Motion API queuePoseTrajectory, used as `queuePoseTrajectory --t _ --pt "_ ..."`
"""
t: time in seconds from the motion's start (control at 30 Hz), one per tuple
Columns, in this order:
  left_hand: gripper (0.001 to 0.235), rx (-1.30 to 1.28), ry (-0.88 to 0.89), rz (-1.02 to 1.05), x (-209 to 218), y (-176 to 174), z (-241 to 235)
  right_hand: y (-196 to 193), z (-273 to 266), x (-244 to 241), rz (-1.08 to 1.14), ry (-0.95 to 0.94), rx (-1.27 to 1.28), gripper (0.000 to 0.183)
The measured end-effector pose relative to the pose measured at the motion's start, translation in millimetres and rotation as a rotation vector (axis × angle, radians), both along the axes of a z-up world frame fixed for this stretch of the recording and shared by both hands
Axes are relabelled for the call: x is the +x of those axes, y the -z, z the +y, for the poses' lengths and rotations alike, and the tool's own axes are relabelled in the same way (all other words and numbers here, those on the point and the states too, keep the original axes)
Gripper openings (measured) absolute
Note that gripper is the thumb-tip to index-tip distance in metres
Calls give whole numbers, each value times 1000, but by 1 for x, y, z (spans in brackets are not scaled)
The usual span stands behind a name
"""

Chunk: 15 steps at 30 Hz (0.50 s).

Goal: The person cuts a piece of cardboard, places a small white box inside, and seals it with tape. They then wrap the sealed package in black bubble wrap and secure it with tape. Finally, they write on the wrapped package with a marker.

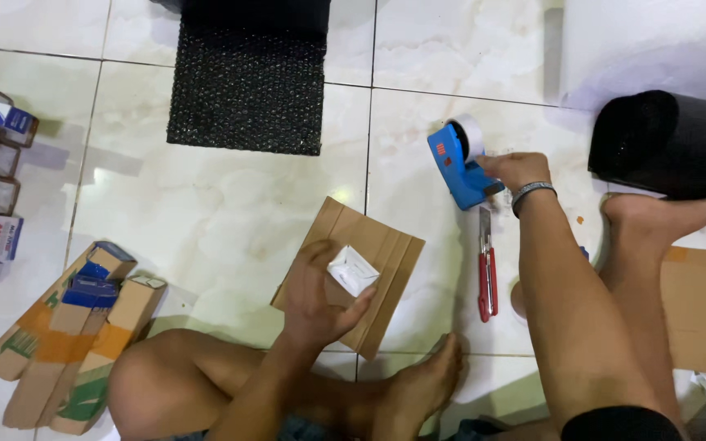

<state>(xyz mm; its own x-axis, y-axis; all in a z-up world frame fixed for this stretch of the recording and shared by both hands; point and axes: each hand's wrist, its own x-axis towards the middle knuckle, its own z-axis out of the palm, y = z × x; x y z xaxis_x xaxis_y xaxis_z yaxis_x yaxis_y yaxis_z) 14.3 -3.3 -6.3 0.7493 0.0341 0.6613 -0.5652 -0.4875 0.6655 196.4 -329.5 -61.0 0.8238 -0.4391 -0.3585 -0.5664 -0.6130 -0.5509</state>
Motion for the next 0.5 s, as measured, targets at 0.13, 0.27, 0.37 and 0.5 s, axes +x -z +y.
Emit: queuePoseTrajectory --t 0.13,0.27,0.37,0.5 --pt "65 38 -70 51 -5 1 7 -7 10 -53 -64 502 850 13" --pt "60 116 -127 64 -14 10 6 54 -11 -85 -318 437 610 8" --pt "54 110 -116 83 -14 -18 8 66 -24 -93 -187 353 244 12" --pt "50 150 -85 146 -27 -23 11 -14 42 -123 -265 545 510 14"
